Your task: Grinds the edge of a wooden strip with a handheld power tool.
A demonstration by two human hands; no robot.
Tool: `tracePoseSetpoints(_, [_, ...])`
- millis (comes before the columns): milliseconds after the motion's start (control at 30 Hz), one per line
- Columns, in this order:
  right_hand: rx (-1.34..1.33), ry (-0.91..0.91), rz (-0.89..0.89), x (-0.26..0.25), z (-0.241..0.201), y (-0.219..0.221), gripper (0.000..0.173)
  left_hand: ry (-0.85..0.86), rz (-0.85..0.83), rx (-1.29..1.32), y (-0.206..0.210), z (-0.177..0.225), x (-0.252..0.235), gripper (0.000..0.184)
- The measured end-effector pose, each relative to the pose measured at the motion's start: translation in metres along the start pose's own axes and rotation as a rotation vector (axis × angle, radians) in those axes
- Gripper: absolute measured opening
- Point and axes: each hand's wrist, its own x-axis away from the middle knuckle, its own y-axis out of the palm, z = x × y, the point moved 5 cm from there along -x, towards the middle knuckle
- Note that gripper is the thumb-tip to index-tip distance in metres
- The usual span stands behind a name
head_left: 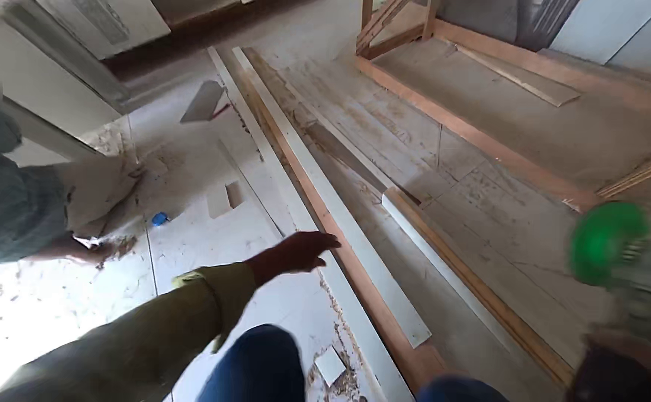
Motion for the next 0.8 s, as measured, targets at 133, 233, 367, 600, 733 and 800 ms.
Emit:
tracePoseSetpoints(133, [-0.015, 0.041, 0.034, -0.033, 0.007, 0.052, 0.052, -0.246, -0.077, -0.085, -0.080, -0.050, 0.064, 0.047])
tracePoseSetpoints(233, [0.066, -0.008, -0.049, -0.062, -0.017, 0.105, 0.046, -0.337, -0.054, 0.071, -0.080, -0.072, 0.122, 0.047])
tracePoseSetpoints(367, [0.328, -0.024, -0.175, -0.109, -0.050, 0.176, 0.041, -0.266, 0.102, 0.268, -0.057, -0.078, 0.151, 0.046])
tracePoseSetpoints(600, [0.694, -0.012, -0.301, -0.145, -0.061, 0.244, 0.041, 0.035, 0.154, 0.576, -0.057, -0.072, 0.041, 0.049])
tracePoseSetpoints(733, [0.728, 0.154, -0.205, -0.132, -0.051, 0.240, 0.049, 0.139, 0.134, 0.839, -0.074, -0.058, -0.066, 0.053])
tracePoseSetpoints(800, [0.697, 0.231, -0.144, -0.123, -0.041, 0.242, 0.053, 0.207, 0.086, 0.911, -0.078, -0.036, -0.110, 0.056])
